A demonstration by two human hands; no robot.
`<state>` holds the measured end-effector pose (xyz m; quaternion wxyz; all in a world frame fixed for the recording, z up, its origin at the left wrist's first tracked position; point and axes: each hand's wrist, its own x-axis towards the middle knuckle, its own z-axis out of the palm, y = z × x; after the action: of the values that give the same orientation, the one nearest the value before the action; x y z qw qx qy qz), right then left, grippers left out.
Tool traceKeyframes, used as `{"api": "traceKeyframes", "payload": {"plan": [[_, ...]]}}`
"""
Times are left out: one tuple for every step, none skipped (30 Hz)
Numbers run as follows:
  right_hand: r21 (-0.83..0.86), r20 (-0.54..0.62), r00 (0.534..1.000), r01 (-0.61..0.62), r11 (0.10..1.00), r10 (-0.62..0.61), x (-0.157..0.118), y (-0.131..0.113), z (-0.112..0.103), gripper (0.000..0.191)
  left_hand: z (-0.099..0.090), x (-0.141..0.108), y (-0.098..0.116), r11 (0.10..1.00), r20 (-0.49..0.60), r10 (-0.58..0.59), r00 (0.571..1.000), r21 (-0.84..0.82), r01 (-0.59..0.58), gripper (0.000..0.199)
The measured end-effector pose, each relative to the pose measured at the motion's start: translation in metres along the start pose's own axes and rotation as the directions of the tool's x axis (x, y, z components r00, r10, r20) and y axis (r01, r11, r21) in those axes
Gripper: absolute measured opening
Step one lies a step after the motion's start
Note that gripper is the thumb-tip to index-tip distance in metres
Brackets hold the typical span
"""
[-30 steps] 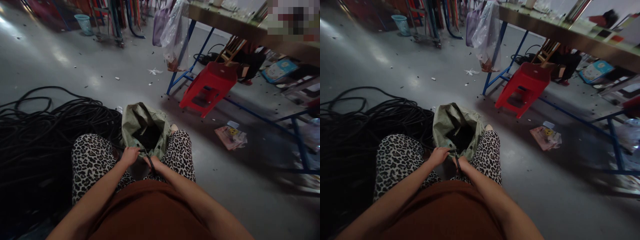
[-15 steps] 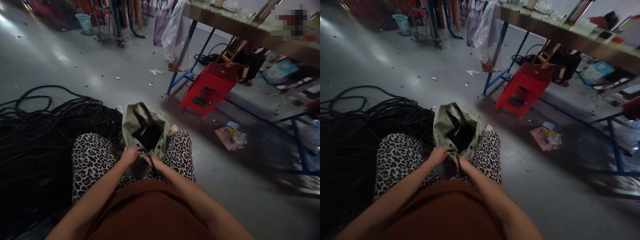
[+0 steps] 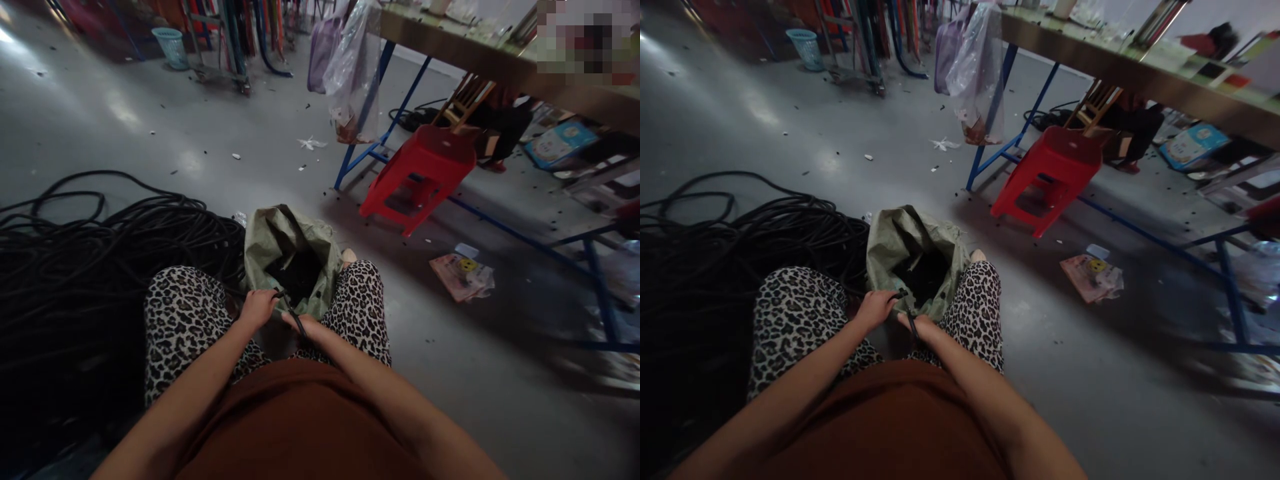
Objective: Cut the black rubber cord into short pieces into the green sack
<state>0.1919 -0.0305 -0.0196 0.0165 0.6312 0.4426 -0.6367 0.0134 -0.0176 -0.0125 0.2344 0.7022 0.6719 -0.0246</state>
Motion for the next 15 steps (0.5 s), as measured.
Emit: {"api": "traceKeyframes", "payload": {"plan": [[-0.012, 0.015, 1.0, -0.021, 1.0, 0.021, 0.0, 0.0, 0.0, 0.043, 0.0, 0.0, 0.0, 1.0, 0.003, 0.014, 1.0, 0.002, -0.014, 0.033], [-0.024, 0.026, 0.999, -0.036, 0.999, 0.037, 0.0, 0.0, 0.0, 0.045, 0.0, -0.001, 0.001, 0.999, 0.007, 0.032, 0.999, 0.003, -0.032, 0.033], [-0.031, 0.031, 0.999, -0.042, 0.999, 0.043, 0.0, -0.001, -0.001, 0.046, 0.001, -0.001, 0.002, 0.999, 0.011, 0.053, 0.999, 0.001, -0.053, 0.033], [-0.035, 0.031, 0.999, -0.038, 0.999, 0.04, 0.001, -0.001, -0.001, 0.045, 0.002, -0.002, 0.002, 0.997, 0.014, 0.075, 0.997, -0.003, -0.075, 0.032], [-0.035, 0.031, 0.999, -0.029, 0.999, 0.03, 0.001, -0.002, -0.001, 0.044, 0.003, -0.002, 0.002, 0.996, 0.014, 0.094, 0.995, -0.008, -0.094, 0.032], [-0.032, 0.029, 0.999, -0.019, 0.999, 0.02, 0.001, -0.002, -0.001, 0.043, 0.005, -0.002, 0.002, 0.994, 0.014, 0.109, 0.994, -0.013, -0.109, 0.032], [-0.025, 0.026, 1.0, -0.012, 1.0, 0.012, 0.0, -0.003, -0.001, 0.041, 0.006, -0.002, 0.002, 0.993, 0.014, 0.12, 0.993, -0.015, -0.119, 0.032], [-0.014, 0.023, 1.0, -0.007, 1.0, 0.007, -0.001, -0.003, -0.001, 0.04, 0.007, -0.002, 0.002, 0.992, 0.015, 0.126, 0.992, -0.016, -0.125, 0.032], [0.002, 0.021, 1.0, -0.007, 1.0, 0.007, -0.002, -0.004, 0.0, 0.039, 0.008, -0.002, 0.001, 0.992, 0.017, 0.129, 0.992, -0.015, -0.128, 0.032], [0.021, 0.025, 1.0, -0.015, 1.0, 0.014, -0.004, -0.004, 0.0, 0.04, 0.009, -0.002, 0.001, 0.992, 0.018, 0.128, 0.992, -0.015, -0.128, 0.032], [0.046, 0.032, 0.999, -0.027, 0.999, 0.026, -0.006, -0.005, 0.0, 0.041, 0.009, -0.002, 0.0, 0.992, 0.017, 0.127, 0.992, -0.014, -0.126, 0.031], [0.074, 0.044, 0.998, -0.043, 0.996, 0.039, -0.008, -0.006, 0.0, 0.043, 0.009, -0.001, 0.0, 0.992, 0.013, 0.123, 0.992, -0.014, -0.123, 0.031], [0.102, 0.058, 0.997, -0.059, 0.993, 0.054, -0.01, -0.007, 0.0, 0.046, 0.008, -0.001, -0.001, 0.993, 0.006, 0.117, 0.993, -0.014, -0.117, 0.03], [0.126, 0.065, 0.996, -0.077, 0.989, 0.069, -0.011, -0.009, 0.0, 0.048, 0.007, -0.001, -0.001, 0.994, -0.002, 0.108, 0.994, -0.014, -0.108, 0.03], [0.145, 0.068, 0.994, -0.091, 0.985, 0.082, -0.012, -0.01, 0.0, 0.049, 0.006, -0.002, -0.002, 0.995, -0.009, 0.1, 0.995, -0.016, -0.1, 0.03]]}}
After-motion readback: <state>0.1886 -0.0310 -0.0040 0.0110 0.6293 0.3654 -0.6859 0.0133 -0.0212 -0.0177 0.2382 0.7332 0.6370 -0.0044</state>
